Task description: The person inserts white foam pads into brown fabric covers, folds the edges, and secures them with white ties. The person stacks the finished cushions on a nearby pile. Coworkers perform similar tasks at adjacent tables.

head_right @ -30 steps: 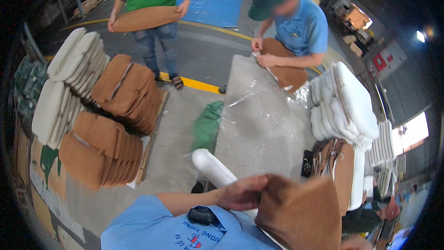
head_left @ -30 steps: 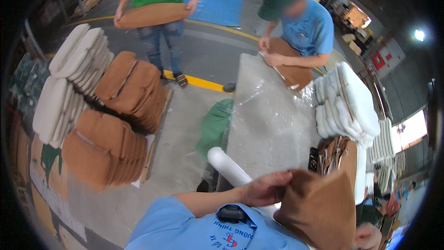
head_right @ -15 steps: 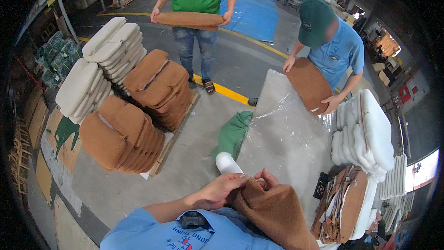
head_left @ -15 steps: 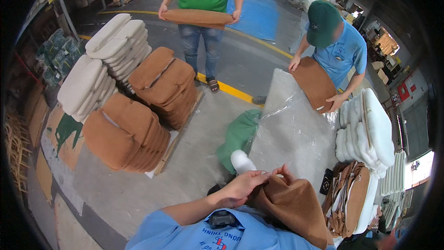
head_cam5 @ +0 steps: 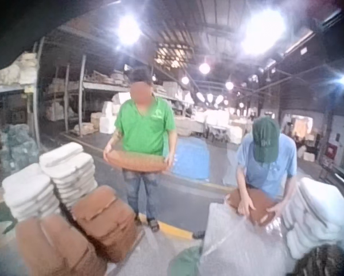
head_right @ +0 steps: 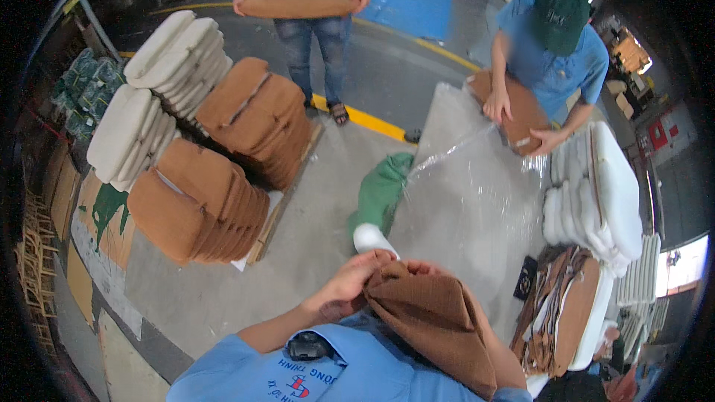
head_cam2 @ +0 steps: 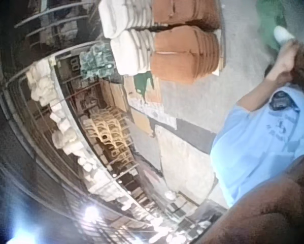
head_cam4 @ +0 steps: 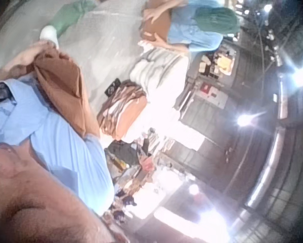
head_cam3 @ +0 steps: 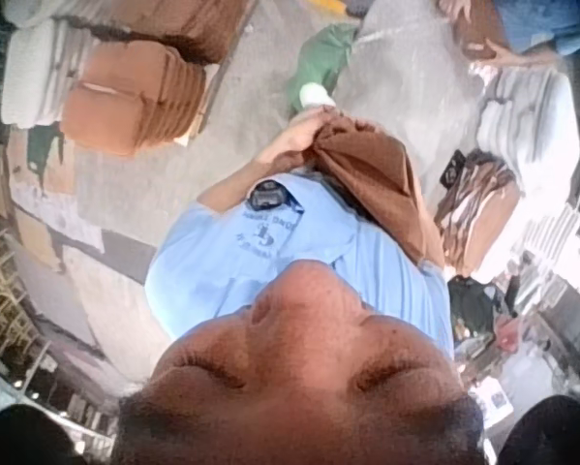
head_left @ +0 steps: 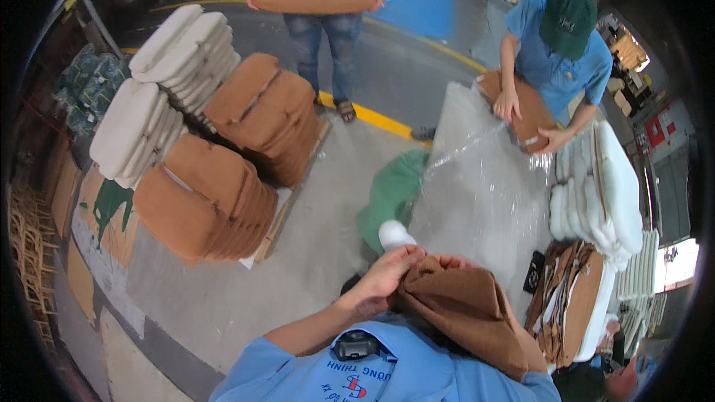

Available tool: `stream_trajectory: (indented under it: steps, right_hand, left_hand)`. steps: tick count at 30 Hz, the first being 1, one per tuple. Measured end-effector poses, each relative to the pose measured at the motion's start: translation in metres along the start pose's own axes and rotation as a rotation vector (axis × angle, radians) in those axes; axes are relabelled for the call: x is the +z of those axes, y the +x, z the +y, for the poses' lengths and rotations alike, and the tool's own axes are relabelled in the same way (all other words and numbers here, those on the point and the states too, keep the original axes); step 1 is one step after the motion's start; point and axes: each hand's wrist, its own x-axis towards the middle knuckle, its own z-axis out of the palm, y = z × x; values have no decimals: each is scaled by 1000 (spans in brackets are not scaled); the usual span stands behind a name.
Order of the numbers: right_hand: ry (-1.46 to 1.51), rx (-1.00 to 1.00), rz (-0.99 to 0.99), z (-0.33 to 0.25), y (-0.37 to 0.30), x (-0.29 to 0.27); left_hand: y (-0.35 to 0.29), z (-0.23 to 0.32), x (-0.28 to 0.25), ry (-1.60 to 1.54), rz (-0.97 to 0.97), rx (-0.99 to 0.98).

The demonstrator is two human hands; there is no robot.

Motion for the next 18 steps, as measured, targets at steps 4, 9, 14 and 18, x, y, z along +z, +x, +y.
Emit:
stream_trajectory:
  steps: [4,9,14,18]
  right_hand:
    - [20,78,41,-1,4,18]
    - [151,113,3,-4,10,37]
    - [168,108,-189,-29,24,31]
    - [-91,136,66,-42,43,34]
  left_hand:
    - [-6,0,-13,1,12,59]
    - [-7,-1,-19,-62,-3,98]
    - [-16,-12,-31,-175,-110,-77]
    - [-8,-3,-34,-166,37,90]
